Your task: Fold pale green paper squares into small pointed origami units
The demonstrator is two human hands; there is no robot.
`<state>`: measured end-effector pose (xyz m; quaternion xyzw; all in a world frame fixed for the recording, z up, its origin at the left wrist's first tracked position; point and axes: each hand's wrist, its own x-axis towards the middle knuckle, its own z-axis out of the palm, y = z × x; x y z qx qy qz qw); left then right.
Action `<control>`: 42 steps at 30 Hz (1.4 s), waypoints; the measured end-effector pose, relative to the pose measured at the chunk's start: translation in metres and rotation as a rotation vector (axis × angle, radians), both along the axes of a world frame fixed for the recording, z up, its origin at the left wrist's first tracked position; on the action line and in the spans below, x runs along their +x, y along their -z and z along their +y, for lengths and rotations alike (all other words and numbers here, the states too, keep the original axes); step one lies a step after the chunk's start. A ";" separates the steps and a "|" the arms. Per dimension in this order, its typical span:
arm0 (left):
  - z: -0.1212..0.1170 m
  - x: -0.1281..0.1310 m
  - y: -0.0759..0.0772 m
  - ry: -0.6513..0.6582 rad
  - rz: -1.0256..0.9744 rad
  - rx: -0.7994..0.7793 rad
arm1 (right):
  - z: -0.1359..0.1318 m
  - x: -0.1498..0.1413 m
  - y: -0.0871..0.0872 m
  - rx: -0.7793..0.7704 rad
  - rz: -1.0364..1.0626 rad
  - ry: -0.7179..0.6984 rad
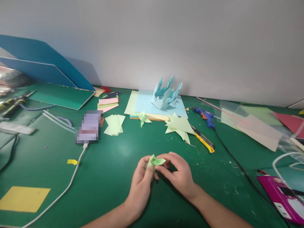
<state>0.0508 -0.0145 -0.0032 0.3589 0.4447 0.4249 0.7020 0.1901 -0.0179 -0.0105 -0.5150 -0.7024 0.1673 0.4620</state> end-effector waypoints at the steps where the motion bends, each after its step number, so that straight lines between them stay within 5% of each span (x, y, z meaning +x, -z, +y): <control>1: 0.001 0.001 0.000 -0.003 0.019 0.009 | 0.000 0.000 0.002 0.012 0.015 0.024; 9: 0.021 0.018 -0.006 0.090 -0.036 0.003 | 0.007 0.010 -0.002 0.224 -0.143 0.107; 19: 0.041 0.017 0.001 0.284 0.176 0.175 | 0.021 0.022 -0.006 0.228 -0.273 0.026; 42: 0.039 0.007 0.000 0.244 0.159 0.089 | 0.039 0.016 -0.028 0.115 -0.376 -0.090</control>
